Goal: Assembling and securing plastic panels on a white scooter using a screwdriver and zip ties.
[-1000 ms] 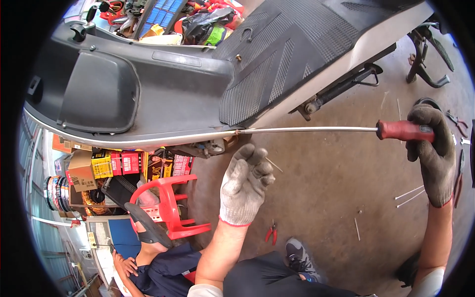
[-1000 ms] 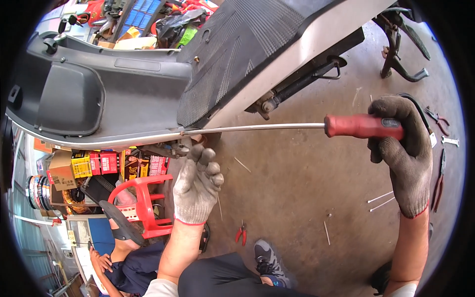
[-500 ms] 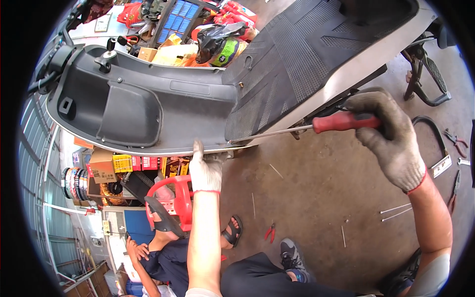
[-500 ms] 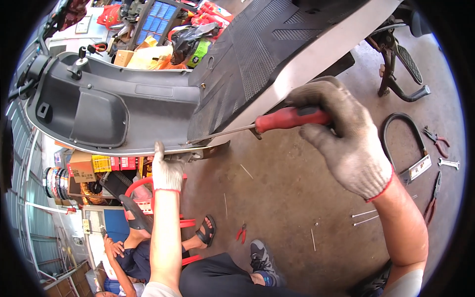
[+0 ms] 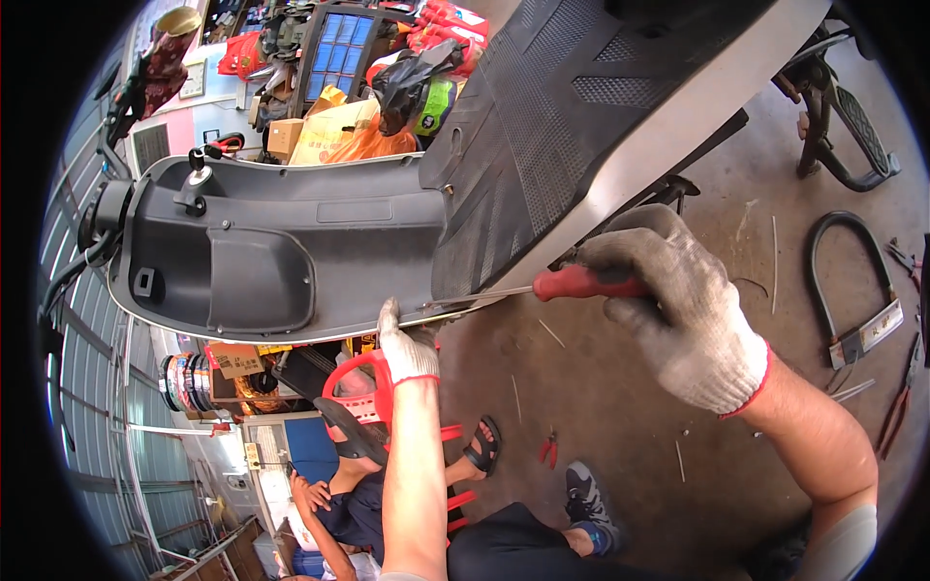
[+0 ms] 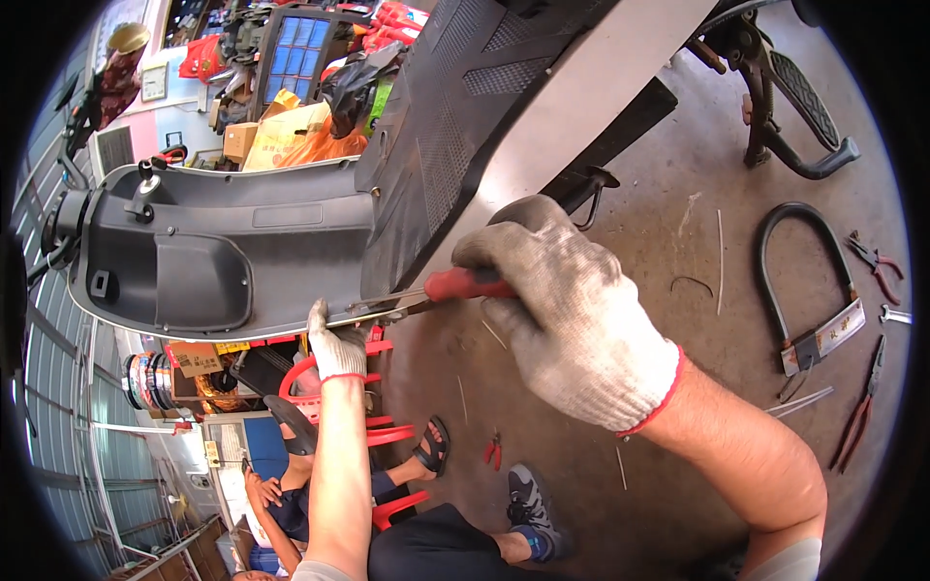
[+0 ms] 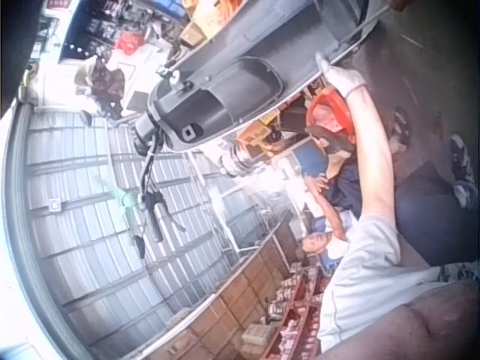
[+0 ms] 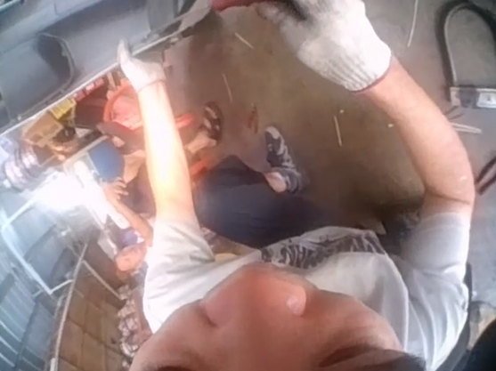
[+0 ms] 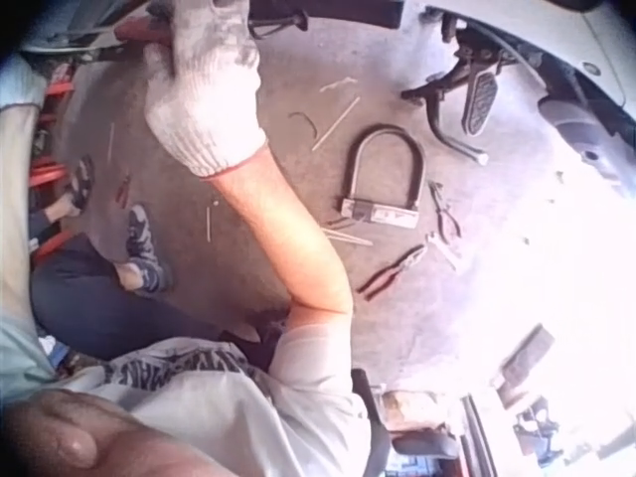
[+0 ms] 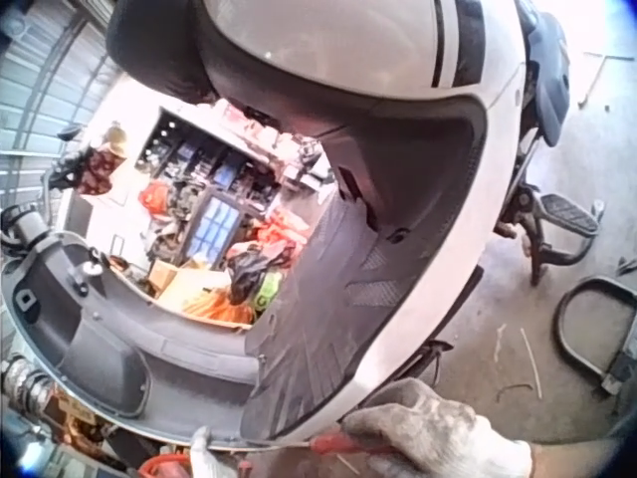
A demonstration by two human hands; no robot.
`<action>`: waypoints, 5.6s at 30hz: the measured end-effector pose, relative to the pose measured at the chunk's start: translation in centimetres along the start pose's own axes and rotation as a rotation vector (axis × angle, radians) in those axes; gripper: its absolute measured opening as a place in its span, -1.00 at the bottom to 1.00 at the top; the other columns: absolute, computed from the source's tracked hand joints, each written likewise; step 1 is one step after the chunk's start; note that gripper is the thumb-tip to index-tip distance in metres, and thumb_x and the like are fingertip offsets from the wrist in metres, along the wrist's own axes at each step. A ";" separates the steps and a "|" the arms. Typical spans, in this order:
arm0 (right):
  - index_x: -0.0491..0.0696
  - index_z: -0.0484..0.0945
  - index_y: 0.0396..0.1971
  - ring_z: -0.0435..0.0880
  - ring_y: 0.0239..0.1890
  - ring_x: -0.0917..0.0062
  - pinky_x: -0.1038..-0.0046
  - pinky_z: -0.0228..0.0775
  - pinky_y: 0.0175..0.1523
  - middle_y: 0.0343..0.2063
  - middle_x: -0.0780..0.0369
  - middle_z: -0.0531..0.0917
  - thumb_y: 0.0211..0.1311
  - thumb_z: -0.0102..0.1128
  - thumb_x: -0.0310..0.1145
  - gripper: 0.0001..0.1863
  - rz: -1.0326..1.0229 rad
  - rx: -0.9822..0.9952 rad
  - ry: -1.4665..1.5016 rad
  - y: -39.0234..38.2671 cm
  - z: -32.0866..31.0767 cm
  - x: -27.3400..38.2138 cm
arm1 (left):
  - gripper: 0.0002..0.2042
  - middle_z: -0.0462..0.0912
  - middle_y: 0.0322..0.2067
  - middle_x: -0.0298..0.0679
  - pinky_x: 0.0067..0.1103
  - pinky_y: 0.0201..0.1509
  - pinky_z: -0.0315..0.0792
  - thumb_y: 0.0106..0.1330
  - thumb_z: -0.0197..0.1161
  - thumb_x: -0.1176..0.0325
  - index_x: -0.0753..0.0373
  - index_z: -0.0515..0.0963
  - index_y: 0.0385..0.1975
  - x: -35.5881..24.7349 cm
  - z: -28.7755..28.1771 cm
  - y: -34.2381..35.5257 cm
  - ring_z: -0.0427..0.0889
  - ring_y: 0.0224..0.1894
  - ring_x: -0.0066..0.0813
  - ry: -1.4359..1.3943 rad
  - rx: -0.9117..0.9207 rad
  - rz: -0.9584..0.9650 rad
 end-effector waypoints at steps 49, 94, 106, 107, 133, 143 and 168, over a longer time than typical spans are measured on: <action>-0.12 0.50 0.04 0.70 -0.12 0.14 0.25 0.57 0.01 -0.18 0.17 0.73 0.11 0.27 -0.56 -0.57 -0.063 0.217 -0.028 5.8 1.5 0.8 | -0.76 0.52 -0.10 -0.19 -0.16 -0.10 0.58 0.39 0.23 0.27 0.22 0.44 -0.08 0.1 0.5 -0.4 0.53 -0.17 -0.24 -0.018 -0.070 0.031; -0.27 0.59 0.06 0.66 -0.17 0.47 0.40 0.48 0.05 -0.21 0.13 0.78 0.47 0.05 -0.02 -0.45 0.300 0.611 -0.027 15.7 2.2 1.9 | -0.73 0.49 -0.24 -0.21 -0.33 -0.36 0.60 0.33 0.30 0.31 0.25 0.53 -0.05 0.2 0.6 -0.5 0.60 -0.40 -0.29 0.042 -0.132 0.034; -0.11 0.66 -0.09 0.78 -0.15 0.32 0.41 0.59 -0.03 -0.20 0.25 0.82 0.49 -0.09 -0.32 -0.69 0.096 0.603 -0.418 15.0 2.0 3.4 | -0.70 0.74 -0.35 -0.23 -0.39 -0.28 0.60 0.42 0.28 0.16 0.32 0.64 -0.15 -6.7 -0.3 -6.3 0.72 -0.37 -0.32 1.206 0.297 -0.025; -0.09 0.66 -0.07 0.78 -0.14 0.33 0.42 0.60 -0.03 -0.19 0.26 0.82 0.48 -0.08 -0.35 -0.70 0.123 0.605 -0.456 14.8 1.8 3.8 | -0.74 0.73 -0.34 -0.17 -0.38 -0.23 0.59 0.42 0.26 0.21 0.32 0.64 -0.18 -7.6 0.7 -6.9 0.72 -0.35 -0.28 1.330 0.384 0.315; -0.10 0.72 -0.12 0.80 -0.17 0.17 0.09 0.63 -0.11 -0.25 0.11 0.78 0.24 0.29 -0.30 -0.73 0.051 0.362 -0.318 14.0 2.1 0.6 | -0.79 0.71 -0.15 -0.01 -0.30 0.11 0.51 0.32 0.25 0.29 0.24 0.71 -0.18 -8.9 9.3 -1.5 0.68 -0.02 -0.02 2.270 0.684 0.331; -0.18 0.60 -0.20 0.77 -0.27 0.06 0.16 0.63 -0.20 -0.38 -0.02 0.72 0.20 0.32 -0.30 -0.72 -0.180 0.131 -0.278 12.3 0.3 0.7 | -0.78 0.69 -0.15 -0.06 -0.30 0.11 0.53 0.26 0.14 0.52 0.19 0.71 -0.21 -9.0 10.6 -2.2 0.68 -0.02 -0.06 2.253 0.660 0.404; -0.20 0.64 -0.25 0.77 -0.30 0.11 0.18 0.63 -0.19 -0.41 0.00 0.72 0.20 0.29 -0.33 -0.76 -0.303 0.232 -0.276 12.1 0.9 0.1 | -0.79 0.71 -0.14 0.03 -0.18 0.07 0.56 0.28 0.24 0.38 0.25 0.66 -0.14 -8.1 3.7 3.1 0.67 -0.02 0.10 2.169 0.645 0.475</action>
Point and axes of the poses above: each hand's wrist, its own y-axis towards the middle knuckle, its own z-axis out of the palm, x = y × z, the point moved 2 cm from there along y, towards the middle knuckle
